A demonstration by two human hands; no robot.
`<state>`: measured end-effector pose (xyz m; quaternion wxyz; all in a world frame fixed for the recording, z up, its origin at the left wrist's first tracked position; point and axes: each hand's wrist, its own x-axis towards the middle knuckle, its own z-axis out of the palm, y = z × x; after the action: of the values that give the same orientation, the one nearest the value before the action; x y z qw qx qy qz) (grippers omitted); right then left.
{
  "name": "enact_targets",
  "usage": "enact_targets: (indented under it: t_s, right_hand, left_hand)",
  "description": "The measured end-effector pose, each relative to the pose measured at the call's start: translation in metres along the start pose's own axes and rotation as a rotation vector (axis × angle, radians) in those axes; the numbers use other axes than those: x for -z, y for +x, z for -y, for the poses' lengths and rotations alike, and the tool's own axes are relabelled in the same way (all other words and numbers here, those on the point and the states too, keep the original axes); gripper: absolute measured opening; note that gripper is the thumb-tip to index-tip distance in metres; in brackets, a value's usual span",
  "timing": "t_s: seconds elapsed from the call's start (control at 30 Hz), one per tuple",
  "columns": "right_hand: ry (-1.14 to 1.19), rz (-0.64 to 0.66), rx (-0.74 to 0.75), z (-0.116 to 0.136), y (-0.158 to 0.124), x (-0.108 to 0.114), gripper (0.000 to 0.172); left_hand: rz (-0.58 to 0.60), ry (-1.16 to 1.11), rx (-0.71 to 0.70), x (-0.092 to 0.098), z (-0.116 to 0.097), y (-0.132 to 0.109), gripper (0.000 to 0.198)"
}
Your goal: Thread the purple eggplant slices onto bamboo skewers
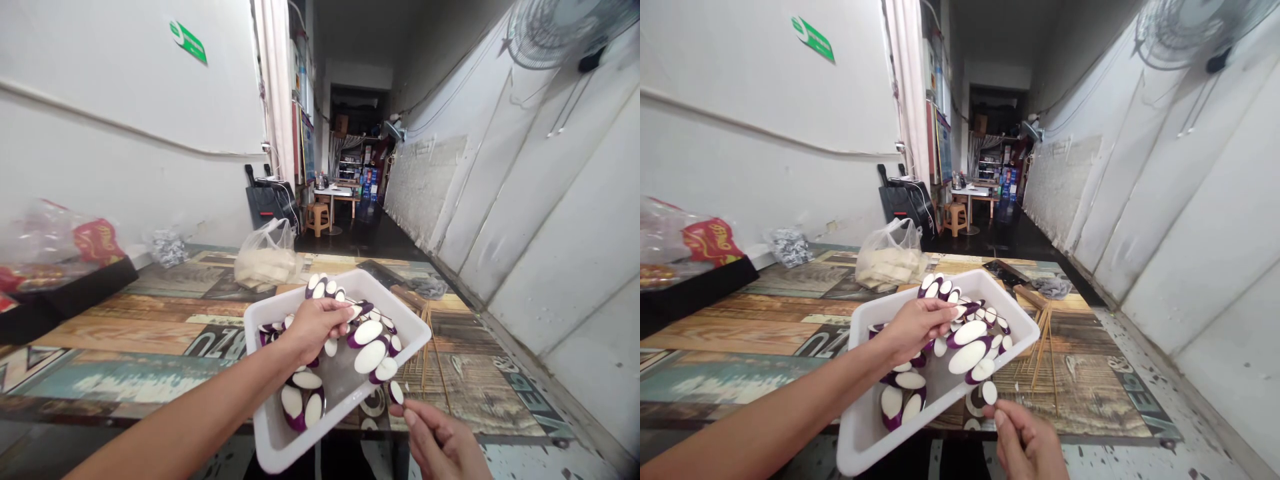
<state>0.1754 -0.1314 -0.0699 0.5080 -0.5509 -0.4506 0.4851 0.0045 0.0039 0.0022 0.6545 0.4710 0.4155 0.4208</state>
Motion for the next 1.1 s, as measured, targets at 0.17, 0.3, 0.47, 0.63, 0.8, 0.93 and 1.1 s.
enact_targets:
  t_s: [0.17, 0.3, 0.47, 0.63, 0.8, 0.93, 1.1]
  right_hand:
    - [-0.006, -0.052, 0.084, 0.004, 0.004, -0.008, 0.04]
    - [-0.174, -0.11, 0.231, 0.007, 0.008, -0.008, 0.036]
    - [-0.393, -0.055, 0.386, 0.011, 0.013, -0.002, 0.034]
    - [-0.656, -0.038, 0.517, 0.015, 0.019, 0.015, 0.027]
    - [-0.843, -0.106, 0.613, 0.032, 0.044, 0.033, 0.027]
    - [-0.836, -0.102, 0.677, 0.055, 0.081, 0.036, 0.025]
    - [-0.787, 0.091, 0.769, 0.077, 0.129, 0.026, 0.025]
  left_hand:
    - [-0.014, 0.011, -0.008, -0.003, 0.001, 0.0, 0.031]
    - [-0.041, -0.028, -0.023, -0.001, -0.001, 0.003, 0.038]
    - [0.205, -0.133, 0.085, 0.003, -0.002, 0.002, 0.034]
    - [0.164, -0.099, -0.013, -0.001, 0.0, 0.001, 0.029]
    - [0.189, -0.006, 0.028, 0.003, -0.01, -0.008, 0.035]
    - [-0.127, 0.162, -0.197, 0.017, -0.029, -0.028, 0.05]
    - [-0.278, 0.437, -0.368, 0.032, -0.025, -0.054, 0.035]
